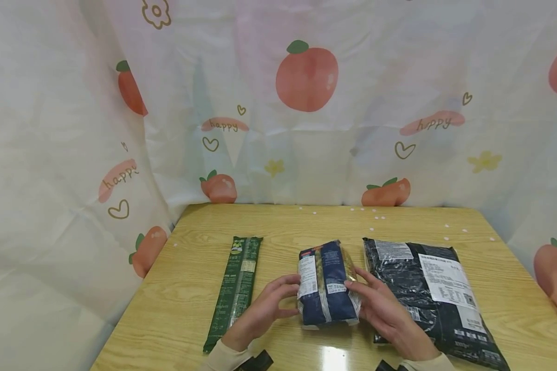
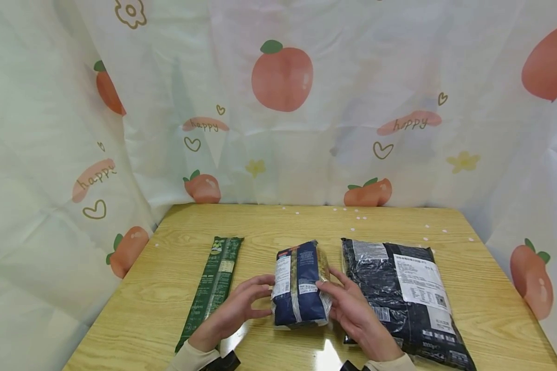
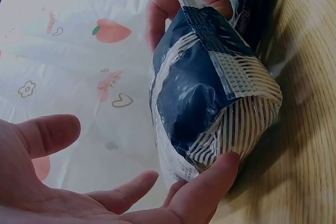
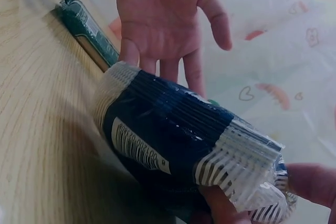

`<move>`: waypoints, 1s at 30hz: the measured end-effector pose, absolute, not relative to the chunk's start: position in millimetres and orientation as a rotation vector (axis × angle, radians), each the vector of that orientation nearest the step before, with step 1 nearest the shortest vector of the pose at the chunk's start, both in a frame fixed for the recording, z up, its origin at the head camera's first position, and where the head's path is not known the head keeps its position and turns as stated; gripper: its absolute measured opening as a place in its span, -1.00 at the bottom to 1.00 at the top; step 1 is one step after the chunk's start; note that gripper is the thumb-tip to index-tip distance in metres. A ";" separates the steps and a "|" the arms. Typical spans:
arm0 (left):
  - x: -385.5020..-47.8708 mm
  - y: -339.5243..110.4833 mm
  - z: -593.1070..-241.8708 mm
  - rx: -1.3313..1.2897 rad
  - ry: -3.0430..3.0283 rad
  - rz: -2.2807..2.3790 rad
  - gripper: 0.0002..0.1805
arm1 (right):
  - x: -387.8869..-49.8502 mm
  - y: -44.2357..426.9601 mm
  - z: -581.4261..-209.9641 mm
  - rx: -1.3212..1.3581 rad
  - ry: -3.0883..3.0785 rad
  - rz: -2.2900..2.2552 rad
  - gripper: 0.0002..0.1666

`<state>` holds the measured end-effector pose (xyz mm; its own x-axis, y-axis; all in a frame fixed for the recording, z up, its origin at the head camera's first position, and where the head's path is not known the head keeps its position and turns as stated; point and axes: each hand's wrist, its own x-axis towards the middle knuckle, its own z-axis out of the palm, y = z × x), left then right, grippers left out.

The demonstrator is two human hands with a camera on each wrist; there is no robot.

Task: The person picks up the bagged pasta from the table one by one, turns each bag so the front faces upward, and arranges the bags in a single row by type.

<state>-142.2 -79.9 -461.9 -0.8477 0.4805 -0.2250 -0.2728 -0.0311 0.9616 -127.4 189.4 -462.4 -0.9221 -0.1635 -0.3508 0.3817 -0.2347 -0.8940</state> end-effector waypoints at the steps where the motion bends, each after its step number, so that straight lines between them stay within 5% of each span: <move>1: -141.8 -79.4 -462.2 0.222 1.732 1.933 -0.35 | -127.1 189.5 -461.0 0.256 1.687 -2.215 -0.04; 30: -137.1 -66.6 -469.3 0.203 1.663 1.914 -0.37 | -124.9 178.5 -439.7 0.226 2.090 -2.079 -0.10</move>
